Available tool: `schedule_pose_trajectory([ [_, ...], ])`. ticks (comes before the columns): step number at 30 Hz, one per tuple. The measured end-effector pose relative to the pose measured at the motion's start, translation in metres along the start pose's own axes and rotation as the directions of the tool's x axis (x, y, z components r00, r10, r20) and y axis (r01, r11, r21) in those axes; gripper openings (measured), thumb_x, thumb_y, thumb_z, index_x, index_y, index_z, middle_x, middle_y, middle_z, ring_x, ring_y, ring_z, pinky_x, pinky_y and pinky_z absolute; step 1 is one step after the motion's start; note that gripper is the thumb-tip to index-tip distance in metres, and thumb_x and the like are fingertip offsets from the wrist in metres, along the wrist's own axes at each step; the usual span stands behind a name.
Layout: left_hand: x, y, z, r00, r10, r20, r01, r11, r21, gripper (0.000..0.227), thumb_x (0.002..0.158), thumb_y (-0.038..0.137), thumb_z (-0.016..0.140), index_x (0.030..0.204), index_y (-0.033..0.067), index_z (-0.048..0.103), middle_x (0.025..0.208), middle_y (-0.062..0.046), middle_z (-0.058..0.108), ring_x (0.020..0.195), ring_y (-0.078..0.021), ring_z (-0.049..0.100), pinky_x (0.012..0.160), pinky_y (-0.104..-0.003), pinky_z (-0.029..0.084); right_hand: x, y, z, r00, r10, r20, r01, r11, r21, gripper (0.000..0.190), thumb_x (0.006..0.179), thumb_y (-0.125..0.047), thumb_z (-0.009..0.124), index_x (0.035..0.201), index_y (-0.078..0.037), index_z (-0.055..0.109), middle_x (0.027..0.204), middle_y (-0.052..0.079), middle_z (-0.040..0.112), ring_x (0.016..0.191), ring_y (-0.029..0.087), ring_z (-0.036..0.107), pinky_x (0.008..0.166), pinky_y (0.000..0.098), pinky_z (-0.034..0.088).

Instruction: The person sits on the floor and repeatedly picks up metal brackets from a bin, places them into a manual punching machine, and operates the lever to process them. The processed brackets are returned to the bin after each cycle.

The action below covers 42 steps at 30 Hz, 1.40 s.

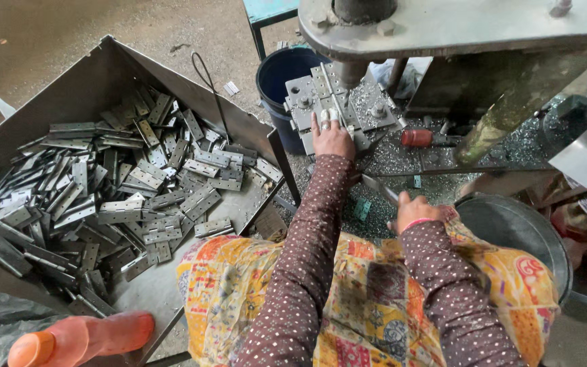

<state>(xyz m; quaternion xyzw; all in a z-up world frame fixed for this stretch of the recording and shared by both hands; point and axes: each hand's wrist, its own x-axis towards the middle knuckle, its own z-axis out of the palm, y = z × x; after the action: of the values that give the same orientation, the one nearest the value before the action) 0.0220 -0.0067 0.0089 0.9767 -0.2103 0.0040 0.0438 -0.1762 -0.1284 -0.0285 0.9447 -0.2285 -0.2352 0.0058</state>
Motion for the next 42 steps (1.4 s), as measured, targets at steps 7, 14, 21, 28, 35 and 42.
schedule_pose_trajectory([
  [7, -0.015, -0.001, 0.025, 0.984, 0.030, -0.174, -0.023, 0.999, 0.045, 0.031, 0.097, 0.024, 0.047, 0.104, 0.0076, 0.073, 0.148, -0.016, 0.047, 0.143, -0.0308, 0.036, 0.122, -0.052, 0.005, 0.008, -0.004, 0.026, 0.952, 0.006, 0.305, -0.034, 0.996, 0.085, 0.092, 0.089, -0.038, 0.075, 0.150, -0.016, 0.009, 0.136, 0.026, 0.038, 0.118, 0.040, 0.053, 0.100, 0.0476, 0.049],
  [14, -0.003, -0.005, -0.005, 1.000, 0.020, 0.013, -0.020, 1.000, 0.022, 0.027, 0.094, 0.022, 0.050, 0.095, 0.0117, 0.075, 0.152, -0.013, 0.043, 0.145, -0.0297, 0.032, 0.122, -0.053, 0.002, -0.031, -0.004, -0.040, 0.996, -0.082, -0.036, 0.081, 0.996, -0.027, 0.068, 0.091, -0.047, 0.068, 0.140, -0.009, 0.040, 0.113, 0.016, 0.067, 0.093, 0.027, 0.075, 0.076, 0.0372, 0.061],
  [21, 0.016, -0.011, 0.012, 0.995, 0.029, -0.094, -0.024, 0.998, 0.051, 0.032, 0.096, 0.024, 0.046, 0.100, 0.0081, 0.074, 0.152, -0.015, 0.043, 0.144, -0.0311, 0.033, 0.121, -0.054, 0.002, -0.004, -0.006, -0.006, 0.906, 0.012, 0.423, -0.084, 0.985, 0.152, 0.091, 0.087, -0.040, 0.076, 0.151, -0.014, 0.017, 0.131, 0.022, 0.051, 0.117, 0.036, 0.059, 0.096, 0.0469, 0.053],
  [28, 0.019, -0.017, 0.028, 0.956, 0.064, -0.287, -0.059, 0.998, 0.026, 0.034, 0.092, 0.022, 0.047, 0.107, 0.0073, 0.073, 0.149, -0.014, 0.045, 0.141, -0.0294, 0.035, 0.121, -0.055, 0.002, 0.022, 0.001, 0.014, 0.970, 0.002, 0.244, -0.028, 0.994, 0.104, 0.097, 0.088, -0.048, 0.073, 0.154, -0.011, 0.012, 0.138, 0.026, 0.050, 0.124, 0.040, 0.056, 0.104, 0.0499, 0.048],
  [35, 0.032, -0.017, 0.013, 0.998, -0.005, 0.065, 0.001, 0.998, 0.055, 0.032, 0.093, 0.024, 0.046, 0.099, 0.0126, 0.076, 0.155, -0.011, 0.036, 0.147, -0.0281, 0.026, 0.118, -0.052, -0.003, -0.010, 0.000, -0.015, 0.999, -0.030, 0.046, 0.031, 0.999, -0.009, 0.079, 0.085, -0.048, 0.073, 0.147, -0.013, 0.039, 0.131, 0.020, 0.064, 0.114, 0.034, 0.069, 0.098, 0.0451, 0.057],
  [42, 0.029, -0.018, 0.009, 1.000, 0.006, 0.024, -0.008, 0.999, 0.048, 0.034, 0.095, 0.024, 0.043, 0.102, 0.0143, 0.075, 0.154, -0.010, 0.037, 0.144, -0.0276, 0.030, 0.118, -0.053, -0.005, -0.005, -0.006, 0.014, 0.894, 0.029, 0.447, -0.142, 0.965, 0.220, 0.101, 0.084, -0.031, 0.079, 0.156, -0.019, 0.009, 0.144, 0.020, 0.043, 0.124, 0.032, 0.056, 0.098, 0.0434, 0.053],
])
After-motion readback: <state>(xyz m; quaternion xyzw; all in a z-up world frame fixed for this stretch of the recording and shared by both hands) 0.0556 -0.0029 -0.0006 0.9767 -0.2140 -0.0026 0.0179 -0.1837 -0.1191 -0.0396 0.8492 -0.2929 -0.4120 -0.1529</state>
